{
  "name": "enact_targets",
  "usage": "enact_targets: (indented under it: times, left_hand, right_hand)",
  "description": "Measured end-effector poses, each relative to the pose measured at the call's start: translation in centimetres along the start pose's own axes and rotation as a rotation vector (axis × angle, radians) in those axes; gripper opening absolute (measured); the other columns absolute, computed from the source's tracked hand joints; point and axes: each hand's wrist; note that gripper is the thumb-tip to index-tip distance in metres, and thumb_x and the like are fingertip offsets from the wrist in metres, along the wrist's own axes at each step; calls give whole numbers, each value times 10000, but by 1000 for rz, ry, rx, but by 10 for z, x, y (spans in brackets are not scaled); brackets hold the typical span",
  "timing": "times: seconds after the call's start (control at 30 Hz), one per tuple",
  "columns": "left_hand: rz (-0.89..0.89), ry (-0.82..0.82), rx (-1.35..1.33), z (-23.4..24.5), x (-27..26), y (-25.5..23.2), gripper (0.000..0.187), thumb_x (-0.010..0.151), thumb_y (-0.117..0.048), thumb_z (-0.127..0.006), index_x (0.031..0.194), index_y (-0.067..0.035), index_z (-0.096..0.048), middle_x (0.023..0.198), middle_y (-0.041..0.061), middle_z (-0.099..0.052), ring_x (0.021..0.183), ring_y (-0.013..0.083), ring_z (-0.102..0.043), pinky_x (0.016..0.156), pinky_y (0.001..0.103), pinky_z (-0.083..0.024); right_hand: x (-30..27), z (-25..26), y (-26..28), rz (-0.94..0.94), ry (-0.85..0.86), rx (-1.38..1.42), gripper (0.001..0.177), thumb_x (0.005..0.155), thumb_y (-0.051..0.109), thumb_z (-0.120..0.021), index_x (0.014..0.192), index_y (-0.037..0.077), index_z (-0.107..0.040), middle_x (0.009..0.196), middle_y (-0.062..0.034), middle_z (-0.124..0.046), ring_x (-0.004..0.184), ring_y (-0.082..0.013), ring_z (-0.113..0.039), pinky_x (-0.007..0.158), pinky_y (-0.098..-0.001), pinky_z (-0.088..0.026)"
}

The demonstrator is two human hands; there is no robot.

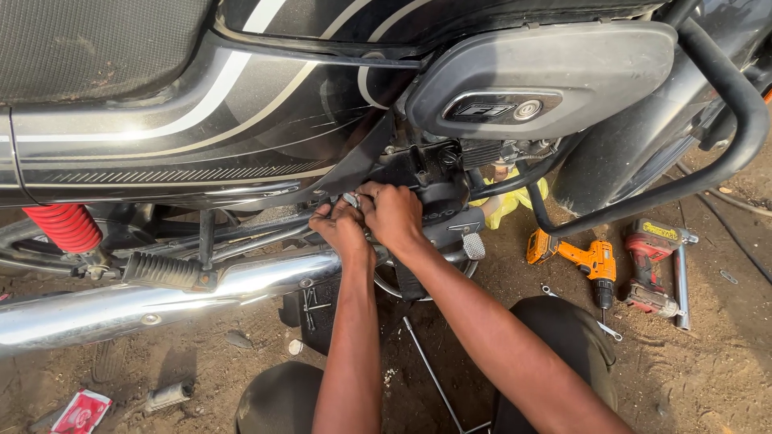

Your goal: Servicing a motorcycle by working on the engine components, draining oil, and reattaching side panels.

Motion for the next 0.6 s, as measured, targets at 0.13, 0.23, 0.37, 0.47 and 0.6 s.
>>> enact_targets:
  times: [0.13, 0.23, 0.37, 0.47, 0.6]
  left_hand:
    - [36, -3, 43, -3, -6, -9, 524, 763, 129, -453, 1206, -63, -251, 1040, 190, -639, 702, 123, -535, 555, 264, -422]
    - [1, -14, 57, 5, 2, 3, 453, 829, 113, -454, 1224, -23, -280, 1023, 202, -607, 686, 125, -494, 557, 274, -411]
    - [-7, -3, 26, 2, -1, -2, 412, 867, 74, -468, 1221, -22, -282, 984, 214, -639, 656, 119, -490, 530, 276, -399]
    - [17, -38, 40, -2, -10, -10, 456, 820, 89, -462, 1232, -27, -307, 995, 209, -669, 675, 136, -497, 543, 283, -406]
    - [-320, -92, 470, -4, -31, -24, 358, 815, 36, -574, 1150, -27, -466, 1026, 168, -694, 872, 199, -651, 710, 342, -515]
  right_hand:
    - [2, 5, 1, 223, -38, -182, 177, 882, 220, -750, 1019, 124, -808, 678, -150, -720, 613, -322, -719, 586, -446, -568]
    - [4, 0, -6, 255, 23, -252, 184, 914, 216, -730, 1045, 94, -776, 636, -145, -708, 568, -291, -722, 542, -423, -563]
    - [3, -2, -14, 392, -33, -282, 155, 919, 203, -734, 1009, 81, -771, 613, -145, -700, 547, -291, -713, 504, -417, -548]
    - [2, -5, -19, 464, -62, -284, 147, 929, 196, -733, 998, 68, -757, 607, -124, -701, 536, -272, -713, 484, -409, -542]
    - [1, -6, -19, 479, -130, -283, 124, 926, 196, -722, 983, 91, -756, 633, -128, -701, 573, -293, -716, 506, -427, -545]
Point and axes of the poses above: each hand's wrist, its own x-axis towards the middle knuckle, its own z-axis out of the back of the hand, y = z × x
